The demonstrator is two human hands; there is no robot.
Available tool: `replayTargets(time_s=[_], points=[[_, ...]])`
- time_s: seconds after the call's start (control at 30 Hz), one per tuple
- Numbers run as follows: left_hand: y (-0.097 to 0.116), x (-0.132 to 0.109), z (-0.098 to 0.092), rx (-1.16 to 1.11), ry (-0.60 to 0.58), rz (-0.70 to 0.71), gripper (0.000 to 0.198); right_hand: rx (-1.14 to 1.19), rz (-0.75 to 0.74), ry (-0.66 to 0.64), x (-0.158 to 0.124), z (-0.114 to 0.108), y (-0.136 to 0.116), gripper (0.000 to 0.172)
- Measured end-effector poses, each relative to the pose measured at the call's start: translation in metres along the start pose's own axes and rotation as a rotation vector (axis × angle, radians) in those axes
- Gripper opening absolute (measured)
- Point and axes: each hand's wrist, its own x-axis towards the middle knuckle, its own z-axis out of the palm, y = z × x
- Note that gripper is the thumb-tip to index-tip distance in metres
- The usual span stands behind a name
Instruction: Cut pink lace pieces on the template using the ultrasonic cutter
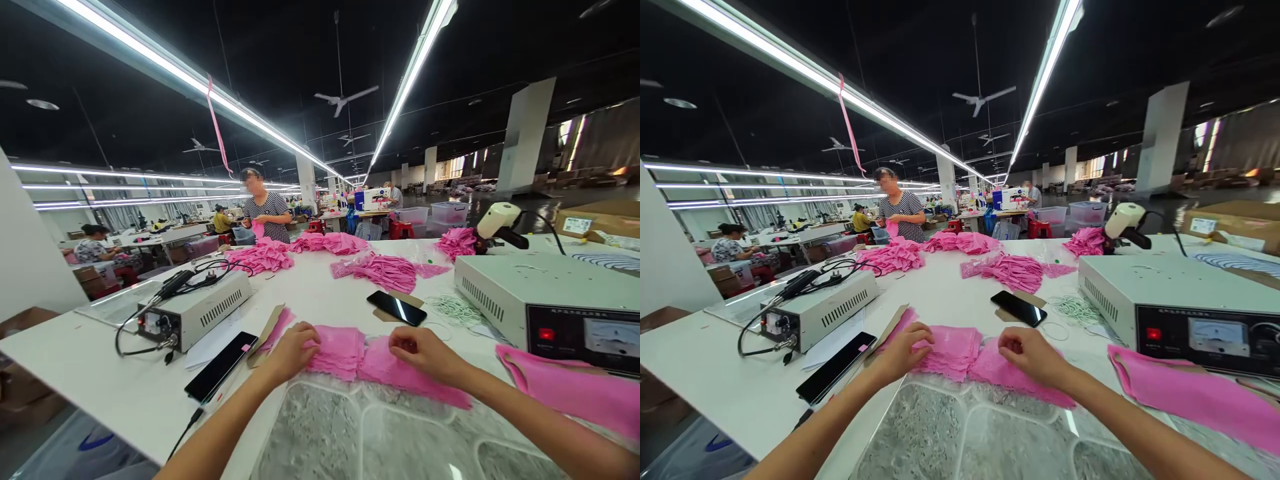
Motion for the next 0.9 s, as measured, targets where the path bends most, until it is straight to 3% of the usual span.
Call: replayTargets(time_s=[0.13,0.23,0.4,0.6,0.77,0.9], points=[[0.049,0.031,0.029,-0.050,-0.159,0.180,0.027,-0.088,0.041,-0.015,-0.046,-0.017,0.012,0.006],[0.068,0.051,0.046,-0.057,-0.233,0.212,0.028,-0.169,0.034,-0.017,-0.064,-0.016,0.014,0.014],[0.067,0.065,0.047,-0.088,-0.286,0.155,0.030,-0.225,0.023,-0.034,-0.066,-0.014,0.016,0.016],[0.068,0.069,0.039,-0.125,-0.257,0.056,0.032,-0.307,0.040,-0.044,-0.061,-0.016,0.009,0.009],[0.075,0.071,0.036,-0.139,-0.231,0.004,0.031,-0.430,0.069,-0.023,-0.053,-0.004,0.001,0.023],[0.081,0.075,0.028,-0.129,-0.202,-0.016,0.030,-0.474,0.066,-0.002,-0.047,0.000,0.003,0.007]])
